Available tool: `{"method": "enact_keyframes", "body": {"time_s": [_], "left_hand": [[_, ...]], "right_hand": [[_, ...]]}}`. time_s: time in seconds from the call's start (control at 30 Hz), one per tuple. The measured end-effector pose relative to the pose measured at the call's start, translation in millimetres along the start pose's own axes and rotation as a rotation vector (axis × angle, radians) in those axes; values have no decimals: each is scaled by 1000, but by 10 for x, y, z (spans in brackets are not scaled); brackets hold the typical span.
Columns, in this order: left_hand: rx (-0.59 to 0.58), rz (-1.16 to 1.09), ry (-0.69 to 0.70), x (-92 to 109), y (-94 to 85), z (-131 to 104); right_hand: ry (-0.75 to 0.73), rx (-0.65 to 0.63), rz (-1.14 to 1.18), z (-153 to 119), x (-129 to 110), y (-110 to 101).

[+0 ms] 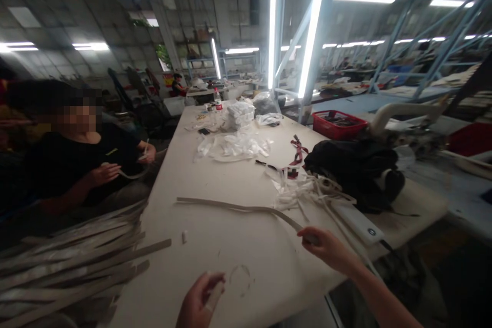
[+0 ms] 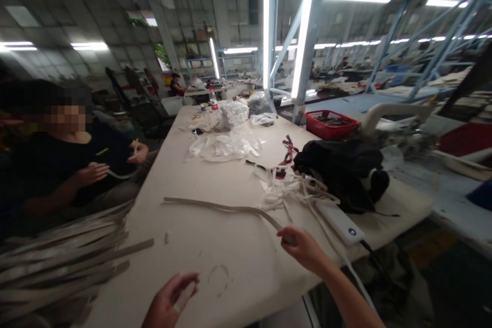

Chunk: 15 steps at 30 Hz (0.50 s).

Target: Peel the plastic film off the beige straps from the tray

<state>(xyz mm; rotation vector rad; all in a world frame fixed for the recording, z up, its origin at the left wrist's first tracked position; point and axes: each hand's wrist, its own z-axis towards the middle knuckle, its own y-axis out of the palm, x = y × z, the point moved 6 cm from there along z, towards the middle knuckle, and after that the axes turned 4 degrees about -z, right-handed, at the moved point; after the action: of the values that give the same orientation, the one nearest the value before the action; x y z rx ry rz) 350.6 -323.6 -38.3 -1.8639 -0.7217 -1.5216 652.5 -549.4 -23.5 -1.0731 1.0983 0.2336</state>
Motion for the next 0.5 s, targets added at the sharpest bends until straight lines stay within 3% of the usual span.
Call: {"method": "enact_keyframes", "body": {"time_s": [0.1,0.23,0.4,0.5], "left_hand": [[-250,286,260,520,643,444],[-420,549,531,933,1456,1194],[-545,737,659,951,2358,2169],[-605,825,670,841,2760,2545]], "right_hand": [[-126,-111,43,40,138,291],[-203,14,-25,34,354,595],[-187,147,-10,-22,478,610],[-157,143,3,-30,476,566]]}}
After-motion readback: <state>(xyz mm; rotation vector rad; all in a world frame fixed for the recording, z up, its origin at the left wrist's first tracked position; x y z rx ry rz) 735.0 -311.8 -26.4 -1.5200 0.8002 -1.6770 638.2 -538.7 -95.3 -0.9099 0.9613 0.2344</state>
